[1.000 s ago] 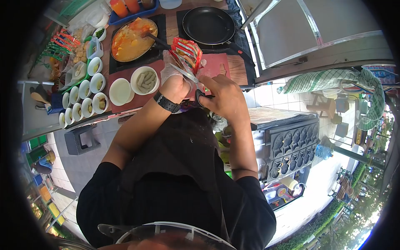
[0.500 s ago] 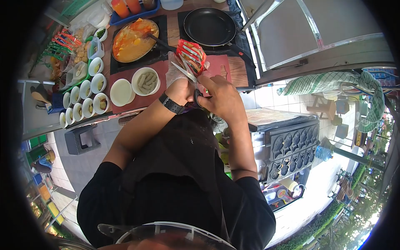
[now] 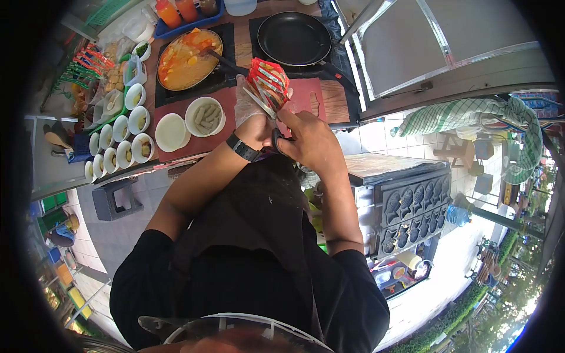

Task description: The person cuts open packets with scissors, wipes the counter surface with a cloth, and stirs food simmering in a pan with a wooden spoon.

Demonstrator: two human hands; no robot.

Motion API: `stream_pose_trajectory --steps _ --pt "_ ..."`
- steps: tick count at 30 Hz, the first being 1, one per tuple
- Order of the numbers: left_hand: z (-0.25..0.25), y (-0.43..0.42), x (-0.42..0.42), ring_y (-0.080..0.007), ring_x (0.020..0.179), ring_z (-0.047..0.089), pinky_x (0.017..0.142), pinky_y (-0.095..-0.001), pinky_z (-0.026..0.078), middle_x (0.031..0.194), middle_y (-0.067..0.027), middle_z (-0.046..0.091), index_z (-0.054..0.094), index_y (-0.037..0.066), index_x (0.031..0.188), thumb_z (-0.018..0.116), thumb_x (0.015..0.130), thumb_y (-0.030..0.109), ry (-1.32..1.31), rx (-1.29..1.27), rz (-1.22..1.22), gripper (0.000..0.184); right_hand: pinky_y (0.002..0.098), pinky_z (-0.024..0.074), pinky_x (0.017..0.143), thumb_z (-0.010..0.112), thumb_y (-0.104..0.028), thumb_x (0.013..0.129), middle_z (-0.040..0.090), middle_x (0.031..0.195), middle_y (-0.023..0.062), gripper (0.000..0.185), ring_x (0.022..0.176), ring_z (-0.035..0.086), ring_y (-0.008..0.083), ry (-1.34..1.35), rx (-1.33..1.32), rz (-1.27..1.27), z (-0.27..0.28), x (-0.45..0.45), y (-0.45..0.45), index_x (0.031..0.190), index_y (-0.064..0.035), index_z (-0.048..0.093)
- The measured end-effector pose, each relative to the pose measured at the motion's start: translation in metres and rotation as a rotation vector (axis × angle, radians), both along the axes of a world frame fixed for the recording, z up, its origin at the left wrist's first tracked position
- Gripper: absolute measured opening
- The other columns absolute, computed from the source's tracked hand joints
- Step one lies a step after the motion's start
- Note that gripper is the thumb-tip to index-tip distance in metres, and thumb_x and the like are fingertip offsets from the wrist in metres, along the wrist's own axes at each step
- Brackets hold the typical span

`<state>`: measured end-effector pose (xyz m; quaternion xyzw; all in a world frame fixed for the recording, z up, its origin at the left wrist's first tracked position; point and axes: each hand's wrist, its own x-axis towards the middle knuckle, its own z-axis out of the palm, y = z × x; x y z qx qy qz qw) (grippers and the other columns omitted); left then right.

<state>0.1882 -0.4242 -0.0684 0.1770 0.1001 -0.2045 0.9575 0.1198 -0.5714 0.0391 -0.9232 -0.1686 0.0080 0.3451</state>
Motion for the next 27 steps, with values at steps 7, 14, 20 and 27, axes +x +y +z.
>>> stream_pose_trajectory --steps 7,14,20,27 --pt "0.009 0.003 0.002 -0.0304 0.121 0.064 0.093 -0.045 0.059 0.134 -0.014 0.064 0.054 0.011 0.142 0.027 0.106 0.072 -0.011 -0.005 0.054 0.076 0.0413 0.0532 0.069 0.085 -0.015 0.078 0.069 0.087 0.0176 0.046 0.078 0.071 0.0338 -0.004 0.091 0.011 -0.014 -0.001 -0.006 0.119 -0.0041 0.068" --pt "0.042 0.006 0.006 -0.0373 0.104 0.07 0.091 -0.0513 0.062 0.127 -0.0175 0.068 0.054 0.009 0.14 0.028 0.11 0.064 0.189 -0.013 0.167 0.068 0.0396 0.0525 0.067 0.092 -0.03 0.075 0.069 0.085 0.0162 0.058 0.072 0.069 0.0297 -0.009 0.066 -0.071 -0.001 -0.009 -0.016 0.118 0.0006 0.069" --pt "0.059 0.004 0.002 -0.0296 0.106 0.069 0.084 -0.0507 0.061 0.121 -0.0113 0.07 0.06 0.01 0.133 0.025 0.11 0.065 0.15 0.068 0.21 0.069 0.0436 0.0511 0.067 0.087 -0.024 0.076 0.064 0.078 0.0144 0.052 0.072 0.065 0.032 -0.063 0.023 -0.018 -0.002 -0.013 -0.014 0.12 -0.003 0.068" --pt "0.072 0.009 -0.002 -0.0303 0.105 0.069 0.085 -0.0481 0.061 0.122 -0.0115 0.07 0.06 0.01 0.134 0.021 0.109 0.067 0.163 0.065 0.185 0.073 0.04 0.0515 0.067 0.092 -0.035 0.073 0.063 0.079 0.0117 0.059 0.072 0.065 0.0277 -0.021 0.006 -0.003 0.007 -0.019 -0.011 0.12 -0.005 0.071"
